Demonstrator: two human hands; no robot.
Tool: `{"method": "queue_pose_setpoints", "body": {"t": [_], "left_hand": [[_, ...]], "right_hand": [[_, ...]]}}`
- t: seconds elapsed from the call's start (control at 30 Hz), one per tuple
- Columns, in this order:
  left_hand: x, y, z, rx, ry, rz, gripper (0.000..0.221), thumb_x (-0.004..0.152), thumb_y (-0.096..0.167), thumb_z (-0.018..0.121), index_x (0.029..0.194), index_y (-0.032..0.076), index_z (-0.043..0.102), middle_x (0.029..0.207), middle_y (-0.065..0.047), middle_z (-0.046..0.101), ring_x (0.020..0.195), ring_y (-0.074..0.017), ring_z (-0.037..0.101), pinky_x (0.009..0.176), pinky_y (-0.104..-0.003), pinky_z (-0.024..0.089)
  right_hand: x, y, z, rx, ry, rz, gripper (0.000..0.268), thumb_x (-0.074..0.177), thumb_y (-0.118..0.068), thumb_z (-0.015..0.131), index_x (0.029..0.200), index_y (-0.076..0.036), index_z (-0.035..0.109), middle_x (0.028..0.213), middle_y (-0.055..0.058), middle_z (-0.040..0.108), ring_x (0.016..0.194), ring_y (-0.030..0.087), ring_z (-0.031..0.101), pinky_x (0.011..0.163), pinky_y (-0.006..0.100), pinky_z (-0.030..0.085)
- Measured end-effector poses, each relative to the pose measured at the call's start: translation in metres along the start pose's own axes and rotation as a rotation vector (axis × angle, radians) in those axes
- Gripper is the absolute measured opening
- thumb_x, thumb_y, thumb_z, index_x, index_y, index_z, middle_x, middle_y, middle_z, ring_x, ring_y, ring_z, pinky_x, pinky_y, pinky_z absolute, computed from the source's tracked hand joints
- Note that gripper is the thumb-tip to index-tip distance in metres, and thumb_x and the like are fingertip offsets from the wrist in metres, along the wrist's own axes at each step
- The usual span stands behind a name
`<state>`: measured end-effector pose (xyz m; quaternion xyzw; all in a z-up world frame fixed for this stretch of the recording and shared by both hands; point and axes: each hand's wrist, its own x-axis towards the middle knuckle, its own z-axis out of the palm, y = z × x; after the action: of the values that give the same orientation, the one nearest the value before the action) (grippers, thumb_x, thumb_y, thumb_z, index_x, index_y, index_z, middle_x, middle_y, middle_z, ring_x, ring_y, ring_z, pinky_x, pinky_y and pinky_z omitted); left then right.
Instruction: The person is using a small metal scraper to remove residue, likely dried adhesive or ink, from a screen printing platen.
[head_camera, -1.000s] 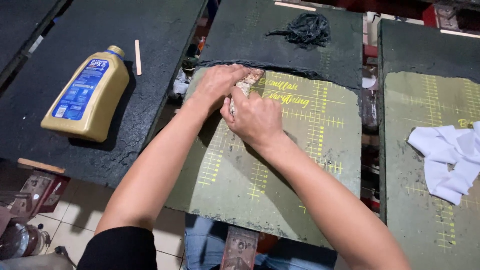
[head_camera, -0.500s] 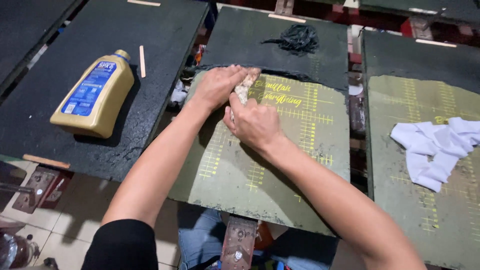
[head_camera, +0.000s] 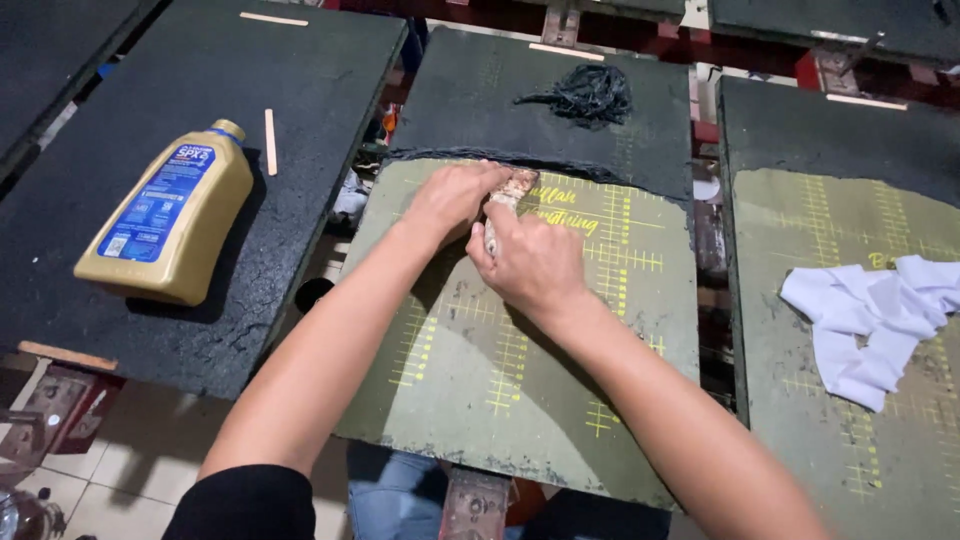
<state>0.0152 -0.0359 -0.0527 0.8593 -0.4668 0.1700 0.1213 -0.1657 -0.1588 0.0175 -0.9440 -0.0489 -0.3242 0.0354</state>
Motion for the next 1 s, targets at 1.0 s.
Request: {"method": "queue_pose_setpoints", "body": {"t": [1.0], "left_hand": [[0.015, 0.017, 0.018, -0.021, -0.008, -0.012, 0.040, 0.095, 0.015, 0.052, 0.129, 0.032, 0.065, 0.128, 0.009, 0.071, 0.119, -0.0170, 0.068, 0.093, -0.039, 0.058]], "right_hand": [[-0.011, 0.021, -0.022, -0.087, 0.005, -0.020, 0.037, 0.097, -0.052, 0.046, 0.112, -0.027, 0.069, 0.064, 0.009, 0.063, 0.053, 0.033, 0.072, 0.046, 0.049, 0.056]]}}
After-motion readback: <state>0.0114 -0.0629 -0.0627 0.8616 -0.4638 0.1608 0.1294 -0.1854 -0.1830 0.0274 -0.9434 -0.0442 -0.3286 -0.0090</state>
